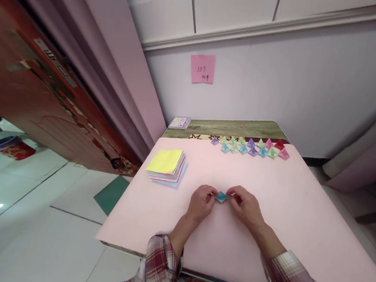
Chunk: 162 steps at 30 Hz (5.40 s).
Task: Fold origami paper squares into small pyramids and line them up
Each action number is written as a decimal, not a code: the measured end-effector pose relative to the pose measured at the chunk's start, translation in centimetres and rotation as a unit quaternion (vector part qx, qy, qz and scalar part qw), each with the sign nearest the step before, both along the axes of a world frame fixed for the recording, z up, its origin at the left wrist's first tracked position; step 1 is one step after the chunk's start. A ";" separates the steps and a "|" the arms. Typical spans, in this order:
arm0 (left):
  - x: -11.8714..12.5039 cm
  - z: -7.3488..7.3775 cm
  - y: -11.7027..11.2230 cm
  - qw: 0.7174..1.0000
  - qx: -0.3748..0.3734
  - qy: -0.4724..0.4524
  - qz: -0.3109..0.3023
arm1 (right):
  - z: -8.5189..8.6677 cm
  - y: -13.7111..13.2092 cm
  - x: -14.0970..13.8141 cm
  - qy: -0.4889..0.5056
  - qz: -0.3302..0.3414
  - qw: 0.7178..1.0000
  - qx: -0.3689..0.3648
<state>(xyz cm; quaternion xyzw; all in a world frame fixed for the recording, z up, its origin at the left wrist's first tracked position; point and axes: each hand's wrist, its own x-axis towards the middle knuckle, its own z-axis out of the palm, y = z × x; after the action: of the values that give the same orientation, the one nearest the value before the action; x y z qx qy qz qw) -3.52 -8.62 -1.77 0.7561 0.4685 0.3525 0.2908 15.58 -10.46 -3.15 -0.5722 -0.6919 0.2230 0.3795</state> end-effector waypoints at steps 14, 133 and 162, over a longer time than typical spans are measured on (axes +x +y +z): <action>1.4 1.1 0.2 0.989 -0.028 0.143 0.027 | -1.0 0.1 -0.5 -0.019 0.035 0.998 0.040; -15.6 4.5 7.7 0.951 -0.072 0.243 0.176 | -1.3 0.2 -1.1 0.042 -0.173 0.980 -0.091; -5.6 6.9 5.4 0.979 0.177 0.067 0.073 | -1.5 0.6 -1.1 0.177 -0.158 0.969 -0.073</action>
<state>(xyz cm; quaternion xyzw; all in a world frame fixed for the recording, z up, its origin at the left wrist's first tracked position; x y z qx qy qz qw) -9.13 -3.18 5.08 0.7813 0.4709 0.3986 0.0944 14.48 -9.83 -4.62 -0.6515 -0.4965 0.3082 0.4838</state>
